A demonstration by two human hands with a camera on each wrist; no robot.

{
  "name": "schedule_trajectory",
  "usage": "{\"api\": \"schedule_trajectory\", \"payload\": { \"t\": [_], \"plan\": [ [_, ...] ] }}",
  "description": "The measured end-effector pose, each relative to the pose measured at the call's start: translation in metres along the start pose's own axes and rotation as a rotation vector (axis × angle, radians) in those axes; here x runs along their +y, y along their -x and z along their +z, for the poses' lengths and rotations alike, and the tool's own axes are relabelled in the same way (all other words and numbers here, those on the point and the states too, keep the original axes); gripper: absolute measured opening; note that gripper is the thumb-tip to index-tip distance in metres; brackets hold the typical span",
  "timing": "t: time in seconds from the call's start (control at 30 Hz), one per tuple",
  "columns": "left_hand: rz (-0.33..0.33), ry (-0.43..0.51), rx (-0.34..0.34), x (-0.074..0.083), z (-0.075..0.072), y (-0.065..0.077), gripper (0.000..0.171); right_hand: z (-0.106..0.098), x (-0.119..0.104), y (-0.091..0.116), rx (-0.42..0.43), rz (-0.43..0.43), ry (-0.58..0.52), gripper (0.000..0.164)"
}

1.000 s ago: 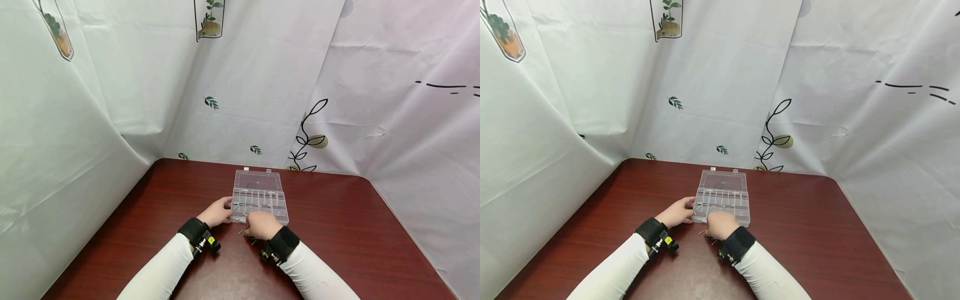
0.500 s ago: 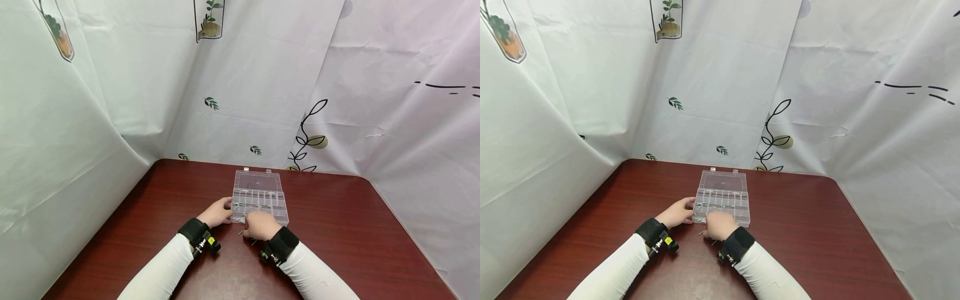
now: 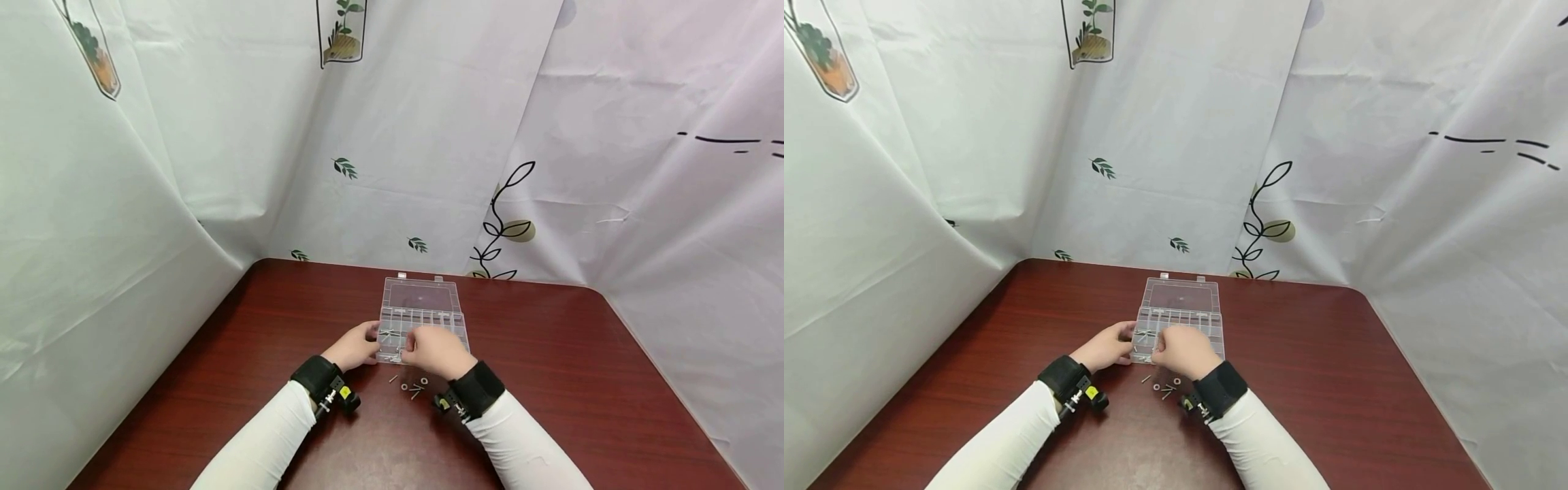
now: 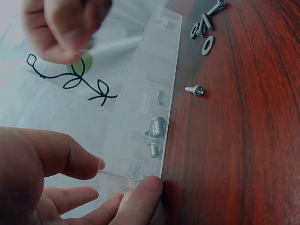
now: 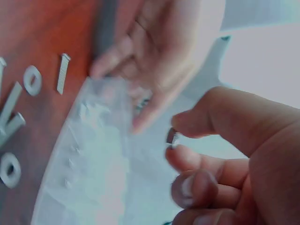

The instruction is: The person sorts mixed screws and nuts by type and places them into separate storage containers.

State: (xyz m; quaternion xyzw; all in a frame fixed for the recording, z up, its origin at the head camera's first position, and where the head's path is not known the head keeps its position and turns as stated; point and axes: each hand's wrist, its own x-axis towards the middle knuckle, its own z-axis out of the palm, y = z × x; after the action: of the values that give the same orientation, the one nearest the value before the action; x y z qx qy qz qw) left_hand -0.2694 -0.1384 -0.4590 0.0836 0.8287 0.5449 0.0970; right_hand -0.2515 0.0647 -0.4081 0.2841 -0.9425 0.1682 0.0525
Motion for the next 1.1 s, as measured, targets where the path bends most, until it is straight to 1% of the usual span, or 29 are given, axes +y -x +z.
{"api": "schedule_trajectory", "payload": {
  "t": [0.2,0.33,0.43,0.53,0.6,0.77,0.97,1.1],
  "plan": [
    [-0.002,0.008,0.000,-0.004,0.000,-0.001,0.061,-0.014,0.019,-0.004,0.088,0.103,-0.063,0.014],
    [-0.014,0.008,0.001,-0.004,0.000,0.000,0.060,-0.019,0.034,-0.007,0.139,0.180,-0.117,0.015],
    [-0.019,0.007,0.004,-0.003,0.000,-0.001,0.060,-0.016,0.047,-0.009,0.138,0.242,-0.134,0.016],
    [-0.007,-0.007,0.005,-0.003,0.000,-0.002,0.061,-0.011,0.059,-0.010,0.109,0.300,-0.131,0.017],
    [-0.001,-0.018,0.004,-0.003,0.000,-0.002,0.062,-0.006,0.067,-0.010,0.090,0.323,-0.124,0.018],
    [-0.005,-0.020,0.002,-0.002,0.001,-0.003,0.062,0.002,0.078,-0.010,0.064,0.323,-0.121,0.021],
    [-0.008,-0.025,0.005,-0.002,0.000,-0.003,0.062,0.009,0.085,-0.011,0.032,0.301,-0.137,0.013],
    [-0.011,-0.024,0.006,-0.002,0.001,-0.002,0.061,0.011,0.087,-0.012,0.026,0.298,-0.134,0.013]
  ]
}}
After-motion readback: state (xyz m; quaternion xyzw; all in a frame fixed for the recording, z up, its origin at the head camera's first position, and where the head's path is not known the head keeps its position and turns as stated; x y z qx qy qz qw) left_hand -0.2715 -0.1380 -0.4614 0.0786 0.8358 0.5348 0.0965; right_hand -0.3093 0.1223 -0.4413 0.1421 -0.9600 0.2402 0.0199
